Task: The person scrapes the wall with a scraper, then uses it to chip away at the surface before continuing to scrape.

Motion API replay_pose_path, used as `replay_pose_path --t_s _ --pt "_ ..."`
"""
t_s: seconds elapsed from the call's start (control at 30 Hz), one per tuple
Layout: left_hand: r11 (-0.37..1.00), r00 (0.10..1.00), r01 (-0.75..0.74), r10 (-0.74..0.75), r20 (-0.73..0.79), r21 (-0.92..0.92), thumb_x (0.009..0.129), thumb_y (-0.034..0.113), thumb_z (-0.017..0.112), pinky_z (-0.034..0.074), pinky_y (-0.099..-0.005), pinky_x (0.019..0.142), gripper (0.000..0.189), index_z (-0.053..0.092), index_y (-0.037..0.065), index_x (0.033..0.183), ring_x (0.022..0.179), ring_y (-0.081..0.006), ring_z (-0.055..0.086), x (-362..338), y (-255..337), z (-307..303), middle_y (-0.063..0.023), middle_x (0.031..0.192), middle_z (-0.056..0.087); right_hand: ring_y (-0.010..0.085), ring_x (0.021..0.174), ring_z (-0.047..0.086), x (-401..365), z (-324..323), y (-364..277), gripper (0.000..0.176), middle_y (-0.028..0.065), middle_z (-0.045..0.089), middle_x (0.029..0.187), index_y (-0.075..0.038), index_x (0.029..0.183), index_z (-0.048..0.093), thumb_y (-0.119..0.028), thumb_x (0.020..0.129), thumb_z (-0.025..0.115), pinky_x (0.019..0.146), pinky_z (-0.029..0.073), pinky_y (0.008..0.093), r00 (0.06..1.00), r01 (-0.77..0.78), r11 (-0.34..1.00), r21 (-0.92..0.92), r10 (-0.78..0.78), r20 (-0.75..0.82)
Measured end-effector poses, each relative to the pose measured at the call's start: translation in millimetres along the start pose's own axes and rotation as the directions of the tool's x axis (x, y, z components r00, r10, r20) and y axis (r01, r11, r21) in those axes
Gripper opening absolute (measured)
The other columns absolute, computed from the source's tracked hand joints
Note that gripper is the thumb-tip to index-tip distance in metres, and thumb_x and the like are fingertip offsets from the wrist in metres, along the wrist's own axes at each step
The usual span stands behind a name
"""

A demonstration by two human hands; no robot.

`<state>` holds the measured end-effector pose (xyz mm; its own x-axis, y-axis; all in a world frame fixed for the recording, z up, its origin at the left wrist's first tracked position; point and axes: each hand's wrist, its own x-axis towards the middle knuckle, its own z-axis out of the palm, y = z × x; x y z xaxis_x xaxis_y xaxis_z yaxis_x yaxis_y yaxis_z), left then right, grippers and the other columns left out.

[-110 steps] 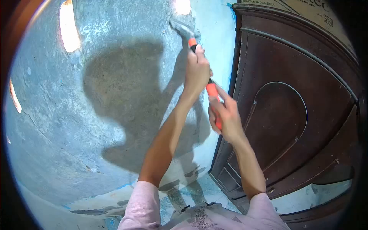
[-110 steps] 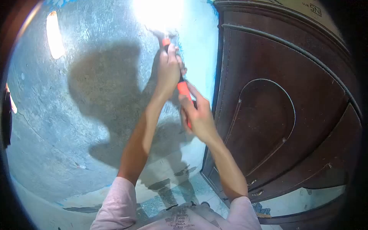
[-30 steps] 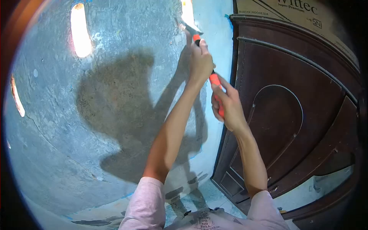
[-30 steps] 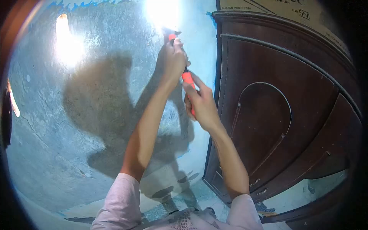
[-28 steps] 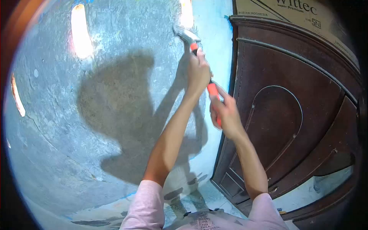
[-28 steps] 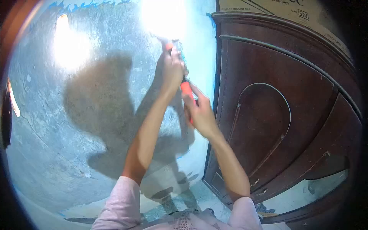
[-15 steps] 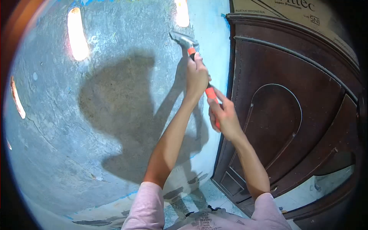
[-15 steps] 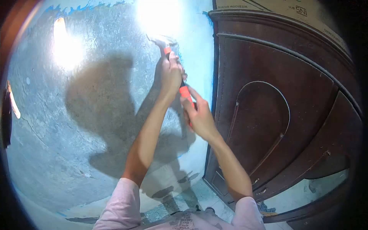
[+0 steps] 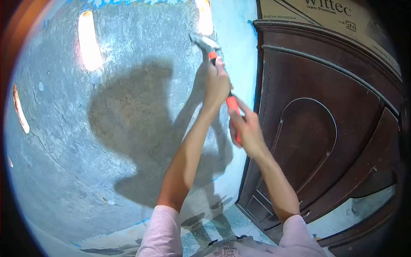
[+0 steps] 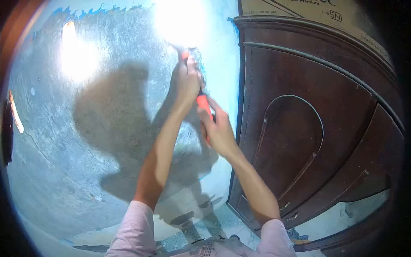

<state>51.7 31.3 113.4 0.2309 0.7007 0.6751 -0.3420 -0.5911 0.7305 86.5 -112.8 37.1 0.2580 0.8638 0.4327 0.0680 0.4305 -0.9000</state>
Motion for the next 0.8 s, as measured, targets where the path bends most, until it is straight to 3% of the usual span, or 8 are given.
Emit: replay_pose_path --t_s 0.07,0.17,0.33,0.5,0.57,0.63,0.73,0.8 --pt "0.99 0.993 -0.122 0.122 -0.001 0.065 0.107 0.031 0.035 0.051 -0.0347 0.046 0.038 0.048 -0.005 0.106 0.046 -0.021 0.058 24.8 4.5 2.8 -0.0085 0.066 0.053 0.0081 0.04 0.039 17.9 0.1 -15.9 0.052 -0.0006 0.045 0.058 -0.001 0.146 0.043 -0.03 0.104 0.053 0.036 0.03 0.0269 0.996 0.085 0.996 -0.013 -0.085 -0.028" --pt "0.992 0.998 -0.058 0.054 0.037 0.108 0.106 0.031 0.035 0.052 -0.0353 0.046 0.04 0.048 -0.007 0.107 0.046 -0.0229 0.06 29.3 14.1 2.4 -0.0102 0.068 0.055 0.0081 0.04 0.038 17.5 -1.6 -25.0 0.053 0.0002 0.046 0.061 -0.002 0.146 0.041 -0.031 0.104 0.052 0.035 0.029 0.0267 0.999 0.035 0.996 0.083 -0.036 0.004" --pt "0.994 0.999 0.024 -0.029 0.045 0.107 0.107 0.032 0.036 0.052 -0.0366 0.046 0.042 0.049 -0.008 0.104 0.044 -0.024 0.06 -7.4 -6.4 -7.0 -0.0094 0.063 0.054 0.0072 0.04 0.038 -0.9 8.0 5.1 0.052 -0.0017 0.043 0.058 -0.003 0.147 0.042 -0.028 0.104 0.053 0.035 0.03 0.0268 0.998 0.041 0.999 0.023 -0.04 -0.041" --pt "0.99 0.998 -0.057 0.056 0.01 0.131 0.107 0.032 0.034 0.053 -0.0373 0.047 0.044 0.049 -0.009 0.105 0.046 -0.0253 0.061 27.5 4.0 8.7 -0.0111 0.064 0.056 0.008 0.04 0.039 14.5 1.3 -21.6 0.051 -0.0003 0.045 0.06 -0.004 0.147 0.042 -0.03 0.104 0.05 0.035 0.031 0.0275 0.997 0.062 0.997 0.04 -0.06 -0.049" --pt "1.0 0.999 -0.016 0.017 -0.028 0.022 0.107 0.032 0.035 0.052 -0.0373 0.047 0.044 0.05 -0.008 0.101 0.046 -0.0253 0.061 24.4 3.8 10.0 -0.0116 0.063 0.056 0.0082 0.04 0.038 11.9 -0.5 -24.0 0.051 -0.0002 0.045 0.06 -0.004 0.147 0.043 -0.03 0.104 0.051 0.035 0.031 0.0273 0.999 0.034 0.998 0.049 -0.033 -0.023" --pt "0.997 0.999 -0.035 0.036 -0.011 0.07 0.107 0.032 0.035 0.051 -0.0367 0.047 0.041 0.049 -0.001 0.086 0.046 -0.0227 0.06 2.9 2.3 1.2 -0.009 0.058 0.052 0.0083 0.038 0.038 3.0 3.6 -8.0 0.05 -0.0001 0.045 0.059 -0.004 0.146 0.043 -0.028 0.104 0.051 0.035 0.029 0.027 0.999 0.04 0.999 0.012 -0.04 -0.031" --pt "0.997 0.999 0.034 -0.035 0.017 0.073 0.107 0.032 0.035 0.051 -0.0364 0.047 0.041 0.049 -0.001 0.087 0.048 -0.0221 0.061 -1.4 -2.1 -2.6 -0.0083 0.058 0.051 0.0079 0.038 0.039 -0.9 3.3 1.8 0.05 -0.0003 0.045 0.059 -0.004 0.147 0.042 -0.028 0.104 0.051 0.035 0.029 0.0266 0.999 0.017 1.0 -0.007 -0.017 -0.029" --pt "0.989 0.997 -0.075 0.071 0.033 0.127 0.107 0.032 0.035 0.051 -0.0356 0.047 0.04 0.05 -0.001 0.091 0.048 -0.0215 0.061 13.0 5.0 1.2 -0.0076 0.058 0.051 0.0077 0.039 0.039 12.1 0.5 -6.1 0.053 -0.0009 0.045 0.058 -0.003 0.149 0.041 -0.03 0.104 0.052 0.035 0.029 0.0264 0.997 0.059 0.998 -0.002 -0.059 -0.042"
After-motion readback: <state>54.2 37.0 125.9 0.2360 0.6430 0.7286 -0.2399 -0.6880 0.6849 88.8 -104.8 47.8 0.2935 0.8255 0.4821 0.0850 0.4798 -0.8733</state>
